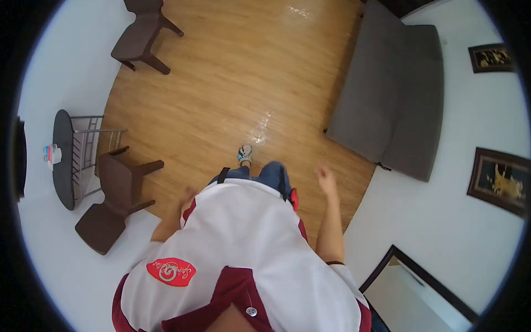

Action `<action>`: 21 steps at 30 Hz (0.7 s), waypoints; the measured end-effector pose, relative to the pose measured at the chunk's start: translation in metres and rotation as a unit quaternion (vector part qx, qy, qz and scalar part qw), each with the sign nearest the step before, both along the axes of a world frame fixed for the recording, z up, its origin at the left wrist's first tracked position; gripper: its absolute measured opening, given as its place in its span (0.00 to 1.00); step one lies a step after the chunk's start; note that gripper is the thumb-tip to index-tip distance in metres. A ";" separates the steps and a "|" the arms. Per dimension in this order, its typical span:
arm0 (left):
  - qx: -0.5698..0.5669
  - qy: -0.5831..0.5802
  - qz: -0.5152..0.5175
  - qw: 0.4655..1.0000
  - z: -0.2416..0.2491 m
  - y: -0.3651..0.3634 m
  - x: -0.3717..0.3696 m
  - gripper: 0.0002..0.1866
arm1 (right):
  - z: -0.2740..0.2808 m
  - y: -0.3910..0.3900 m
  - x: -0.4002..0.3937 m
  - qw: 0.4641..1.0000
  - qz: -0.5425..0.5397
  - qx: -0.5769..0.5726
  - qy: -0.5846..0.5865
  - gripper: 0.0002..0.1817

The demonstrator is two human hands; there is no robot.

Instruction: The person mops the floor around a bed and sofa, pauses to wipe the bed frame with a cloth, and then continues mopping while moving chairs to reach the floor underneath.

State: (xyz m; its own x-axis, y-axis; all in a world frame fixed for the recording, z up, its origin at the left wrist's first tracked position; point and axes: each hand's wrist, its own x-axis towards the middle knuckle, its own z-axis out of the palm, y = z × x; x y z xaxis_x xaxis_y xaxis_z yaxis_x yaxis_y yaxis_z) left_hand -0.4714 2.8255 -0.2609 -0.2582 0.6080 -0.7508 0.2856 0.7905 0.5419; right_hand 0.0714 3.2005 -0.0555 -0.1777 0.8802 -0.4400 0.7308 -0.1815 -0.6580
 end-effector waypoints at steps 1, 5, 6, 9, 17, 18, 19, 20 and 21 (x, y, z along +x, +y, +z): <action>0.022 -0.033 0.003 0.999 -0.007 0.087 -0.014 0.16 | -0.028 -0.020 0.010 0.995 -0.055 -0.087 -0.015 0.18; 0.152 0.036 0.010 0.988 0.083 0.434 -0.067 0.29 | -0.110 -0.071 0.060 0.910 -0.006 -0.378 -0.167 0.17; 0.179 0.042 0.006 0.983 0.107 0.505 -0.078 0.28 | -0.107 -0.055 0.054 0.895 -0.004 -0.407 -0.182 0.17; 0.292 -0.010 0.075 0.953 0.176 0.662 -0.114 0.24 | -0.109 0.047 0.024 0.885 0.004 -0.424 -0.194 0.17; 0.111 0.151 0.118 0.975 0.067 0.720 -0.164 0.25 | -0.101 0.598 -0.123 0.975 0.103 -0.113 -0.163 0.17; 0.015 0.111 0.044 0.993 0.064 0.709 -0.178 0.26 | -0.055 0.685 -0.175 0.986 0.090 -0.056 -0.126 0.17; 0.002 0.115 0.082 0.990 0.065 0.695 -0.176 0.24 | -0.042 0.769 -0.214 0.990 0.072 0.014 -0.117 0.16; -0.108 0.169 -0.220 0.955 0.004 0.678 -0.193 0.22 | -0.022 0.843 -0.253 0.996 0.041 0.067 -0.048 0.15; -0.233 0.099 0.002 0.967 0.006 0.676 -0.191 0.25 | 0.013 0.905 -0.299 0.990 0.057 0.125 -0.015 0.14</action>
